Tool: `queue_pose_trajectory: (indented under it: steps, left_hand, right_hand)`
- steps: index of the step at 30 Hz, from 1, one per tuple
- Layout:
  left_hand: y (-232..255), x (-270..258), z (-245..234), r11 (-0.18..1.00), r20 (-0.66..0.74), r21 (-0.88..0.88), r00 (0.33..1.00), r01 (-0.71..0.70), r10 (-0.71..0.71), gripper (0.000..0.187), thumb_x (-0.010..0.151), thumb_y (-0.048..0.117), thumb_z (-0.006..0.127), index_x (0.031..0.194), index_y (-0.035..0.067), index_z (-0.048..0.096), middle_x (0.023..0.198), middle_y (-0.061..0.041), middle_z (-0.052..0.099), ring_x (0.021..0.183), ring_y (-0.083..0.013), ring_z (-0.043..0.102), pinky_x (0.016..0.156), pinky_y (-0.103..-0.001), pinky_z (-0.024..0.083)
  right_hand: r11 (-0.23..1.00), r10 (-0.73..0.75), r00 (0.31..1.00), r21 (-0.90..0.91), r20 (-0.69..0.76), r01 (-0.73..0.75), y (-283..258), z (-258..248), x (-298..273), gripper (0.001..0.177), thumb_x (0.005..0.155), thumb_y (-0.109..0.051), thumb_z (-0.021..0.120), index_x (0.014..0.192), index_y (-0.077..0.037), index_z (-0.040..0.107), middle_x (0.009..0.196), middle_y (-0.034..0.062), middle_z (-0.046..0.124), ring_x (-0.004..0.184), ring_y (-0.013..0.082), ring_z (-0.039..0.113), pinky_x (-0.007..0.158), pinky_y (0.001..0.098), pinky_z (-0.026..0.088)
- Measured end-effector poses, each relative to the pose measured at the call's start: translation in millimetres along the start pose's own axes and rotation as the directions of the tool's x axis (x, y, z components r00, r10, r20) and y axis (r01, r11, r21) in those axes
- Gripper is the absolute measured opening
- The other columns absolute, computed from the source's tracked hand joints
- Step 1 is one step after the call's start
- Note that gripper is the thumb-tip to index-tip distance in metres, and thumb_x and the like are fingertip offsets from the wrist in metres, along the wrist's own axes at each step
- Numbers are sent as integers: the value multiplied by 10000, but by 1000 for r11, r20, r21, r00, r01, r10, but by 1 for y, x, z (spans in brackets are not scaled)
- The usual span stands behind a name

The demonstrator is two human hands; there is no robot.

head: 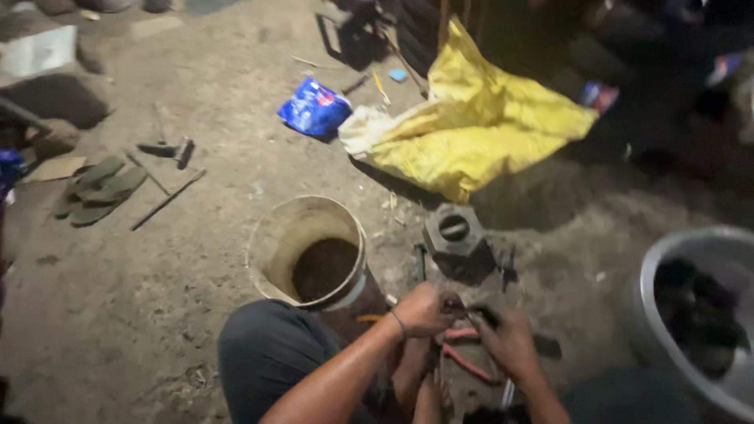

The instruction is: The person sits on the floor and uses pliers to manipulate a small metal part, occasionally using a hammer to strike it. The person repeatedly adjusts the part with the pliers and hammers it against a metal block.

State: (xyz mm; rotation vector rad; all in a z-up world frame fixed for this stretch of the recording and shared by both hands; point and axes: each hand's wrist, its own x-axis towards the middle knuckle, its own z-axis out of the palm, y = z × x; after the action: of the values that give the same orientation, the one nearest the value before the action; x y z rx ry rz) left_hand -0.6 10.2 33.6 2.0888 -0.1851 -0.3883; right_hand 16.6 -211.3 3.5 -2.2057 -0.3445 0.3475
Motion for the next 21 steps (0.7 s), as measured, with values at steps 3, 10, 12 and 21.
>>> queue_pose_trajectory:
  steps: [3, 10, 12, 21]
  left_hand:
    - [21, 0, -17, 832, -103, -554, 989, 27, -101, 221, 949, 234, 757, 1030, 30, 780, 860, -79, 733, 704, -139, 645, 604, -308, 502]
    - [18, -2, -53, 540, -562, -758, 787, -366, -254, 234, 1007, 241, 720, 1077, 29, 790, 816, -52, 711, 689, -167, 597, 592, -355, 488]
    - [2, 1, -54, 974, -805, -116, 592, -194, 22, 201, 949, 245, 707, 1065, 101, 786, 914, -106, 744, 795, -285, 676, 684, -424, 538]
    - [5, -9, 21, 948, 153, -181, 945, -262, 290, 350, 940, 444, 692, 1123, 154, 759, 886, -123, 751, 744, -267, 713, 694, -423, 576]
  right_hand:
    - [982, -121, 990, 138, -67, 130, -3, -1, 4, 304, 830, -140, 708, 1117, -42, 730, 968, 168, 799, 870, 272, 793, 745, 390, 574]
    - [911, -203, 930, -290, 306, 294, 3, 56, -13, 296, 855, -290, 781, 1086, -117, 717, 937, 147, 763, 886, 314, 724, 765, 387, 554]
    - [919, -383, 898, -8, 217, 394, 3, 50, -17, 291, 848, -120, 708, 1139, -99, 704, 953, 174, 766, 873, 308, 729, 752, 390, 556]
    - [993, -99, 922, 23, -374, 116, 73, -55, 1, 251, 997, -179, 652, 1221, -85, 714, 1131, 131, 752, 1000, 240, 706, 887, 352, 535]
